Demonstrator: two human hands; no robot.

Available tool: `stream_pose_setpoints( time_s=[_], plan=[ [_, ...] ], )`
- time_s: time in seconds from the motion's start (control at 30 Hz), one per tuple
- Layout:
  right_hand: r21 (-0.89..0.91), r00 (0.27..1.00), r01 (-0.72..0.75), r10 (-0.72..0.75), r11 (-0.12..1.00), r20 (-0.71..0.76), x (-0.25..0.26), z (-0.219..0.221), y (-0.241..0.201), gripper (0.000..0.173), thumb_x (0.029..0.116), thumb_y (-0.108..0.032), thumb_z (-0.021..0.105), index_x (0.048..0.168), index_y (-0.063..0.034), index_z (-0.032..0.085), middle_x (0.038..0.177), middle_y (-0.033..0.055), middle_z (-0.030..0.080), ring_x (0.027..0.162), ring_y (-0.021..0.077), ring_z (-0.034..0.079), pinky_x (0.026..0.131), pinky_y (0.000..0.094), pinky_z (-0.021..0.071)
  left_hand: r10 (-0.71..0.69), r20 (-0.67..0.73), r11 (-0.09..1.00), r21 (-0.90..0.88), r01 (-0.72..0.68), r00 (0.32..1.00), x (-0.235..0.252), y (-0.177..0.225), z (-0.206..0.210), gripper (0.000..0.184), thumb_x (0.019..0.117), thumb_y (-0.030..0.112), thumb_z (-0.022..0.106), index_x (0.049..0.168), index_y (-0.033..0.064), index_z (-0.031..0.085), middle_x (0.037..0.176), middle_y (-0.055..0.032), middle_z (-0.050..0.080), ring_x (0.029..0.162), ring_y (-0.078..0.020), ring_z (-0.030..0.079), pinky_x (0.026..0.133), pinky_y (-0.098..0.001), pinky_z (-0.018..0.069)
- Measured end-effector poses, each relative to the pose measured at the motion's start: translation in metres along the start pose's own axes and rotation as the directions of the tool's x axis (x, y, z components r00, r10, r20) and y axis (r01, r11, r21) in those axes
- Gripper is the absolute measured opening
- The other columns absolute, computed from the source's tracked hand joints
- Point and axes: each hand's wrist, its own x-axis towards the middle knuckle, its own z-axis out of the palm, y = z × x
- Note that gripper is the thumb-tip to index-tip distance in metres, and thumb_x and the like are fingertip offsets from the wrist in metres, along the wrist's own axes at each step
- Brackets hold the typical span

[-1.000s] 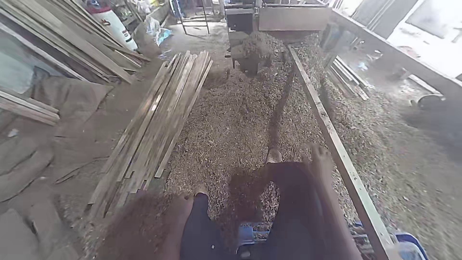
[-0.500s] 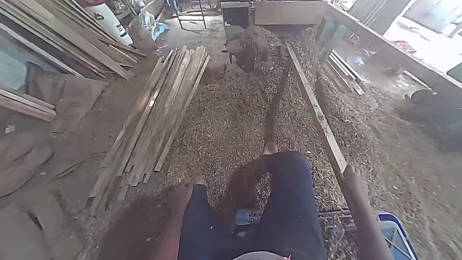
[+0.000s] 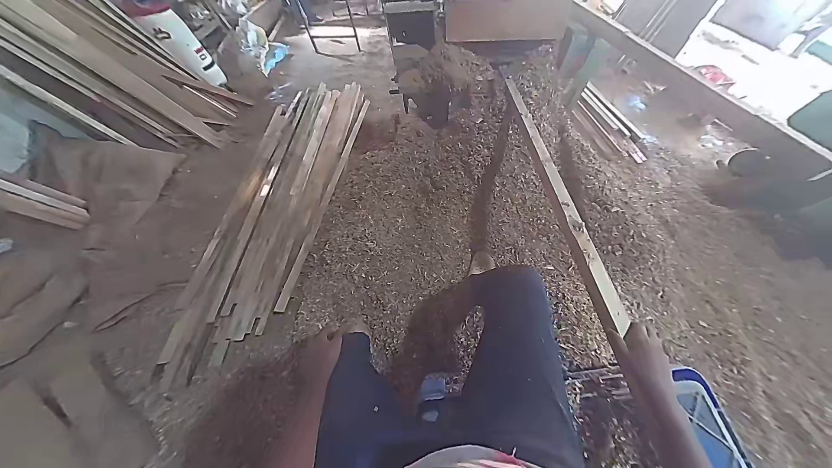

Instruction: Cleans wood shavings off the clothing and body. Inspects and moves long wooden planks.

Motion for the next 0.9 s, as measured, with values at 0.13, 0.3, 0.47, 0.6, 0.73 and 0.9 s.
stream_pose_setpoints(
  time_s=[0.13, 0.3, 0.47, 0.6, 0.73, 0.9],
  plan=[
    [-0.026, 1.000, 0.007, -0.007, 1.000, -0.007, -0.013, 0.003, 0.015, 0.054, 0.0969, -0.035, 0.070, 0.124, 0.0097, 0.060, 0.127, 0.0343, 0.058, 0.119, 0.0510, 0.058, 0.096, 0.0658, 0.0488, 0.002, 0.021, 0.997, 0.080, -0.003, 1.000, 0.005, 0.000, 0.000, 0.046, 0.1081, 0.039, 0.045, 0.134, 0.0053, 0.063, 0.134, -0.0232, 0.063, 0.131, -0.0400, 0.056, 0.109, -0.0614, 0.0425],
    [-0.012, 1.000, 0.024, -0.025, 1.000, -0.020, -0.035, 0.000, 0.026, 0.047, 0.0950, -0.028, 0.072, 0.119, 0.0113, 0.061, 0.123, 0.0351, 0.059, 0.117, 0.0503, 0.059, 0.096, 0.0632, 0.0503, 0.031, 0.021, 0.995, 0.095, -0.033, 0.999, 0.009, 0.002, 0.005, 0.046, 0.1070, 0.039, 0.046, 0.132, 0.0047, 0.064, 0.132, -0.0249, 0.063, 0.128, -0.0418, 0.058, 0.105, -0.0628, 0.0449],
    [0.029, 0.999, 0.010, -0.011, 1.000, 0.036, -0.059, -0.007, 0.035, 0.053, 0.0956, -0.028, 0.070, 0.128, 0.0122, 0.058, 0.134, 0.0361, 0.054, 0.124, 0.0502, 0.056, 0.102, 0.0624, 0.0475, 0.027, 0.041, 0.996, 0.081, -0.030, 0.999, 0.004, 0.018, 0.007, 0.045, 0.1067, 0.039, 0.048, 0.133, 0.0055, 0.065, 0.132, -0.0234, 0.064, 0.127, -0.0402, 0.059, 0.106, -0.0626, 0.0445],
    [0.029, 0.999, -0.014, 0.013, 0.999, 0.049, -0.075, -0.008, 0.043, 0.055, 0.0970, -0.031, 0.068, 0.128, 0.0129, 0.057, 0.132, 0.0366, 0.055, 0.121, 0.0512, 0.058, 0.097, 0.0640, 0.0495, 0.047, 0.044, 0.991, 0.122, -0.052, 0.998, 0.004, 0.029, 0.012, 0.043, 0.1067, 0.039, 0.048, 0.131, 0.0086, 0.066, 0.132, -0.0217, 0.065, 0.127, -0.0400, 0.060, 0.105, -0.0631, 0.0446],
    [0.032, 1.000, 0.005, -0.006, 0.999, 0.021, -0.091, -0.007, 0.054, 0.056, 0.0960, -0.030, 0.067, 0.130, 0.0133, 0.056, 0.134, 0.0370, 0.055, 0.123, 0.0511, 0.057, 0.100, 0.0631, 0.0481, 0.084, 0.082, 0.991, 0.094, -0.092, 0.993, 0.010, 0.031, 0.019, 0.043, 0.1072, 0.036, 0.048, 0.134, 0.0054, 0.063, 0.137, -0.0241, 0.061, 0.129, -0.0424, 0.057, 0.107, -0.0639, 0.0433],
    [-0.011, 0.997, -0.051, 0.051, 0.999, 0.059, -0.104, -0.009, 0.063, 0.058, 0.0958, -0.036, 0.065, 0.130, 0.0112, 0.057, 0.131, 0.0340, 0.057, 0.124, 0.0474, 0.058, 0.101, 0.0606, 0.0485, 0.110, 0.087, 0.988, 0.096, -0.118, 0.990, 0.016, 0.033, 0.024, 0.043, 0.1069, 0.036, 0.050, 0.132, 0.0050, 0.065, 0.136, -0.0238, 0.062, 0.130, -0.0419, 0.057, 0.107, -0.0633, 0.0428]
  ],
)
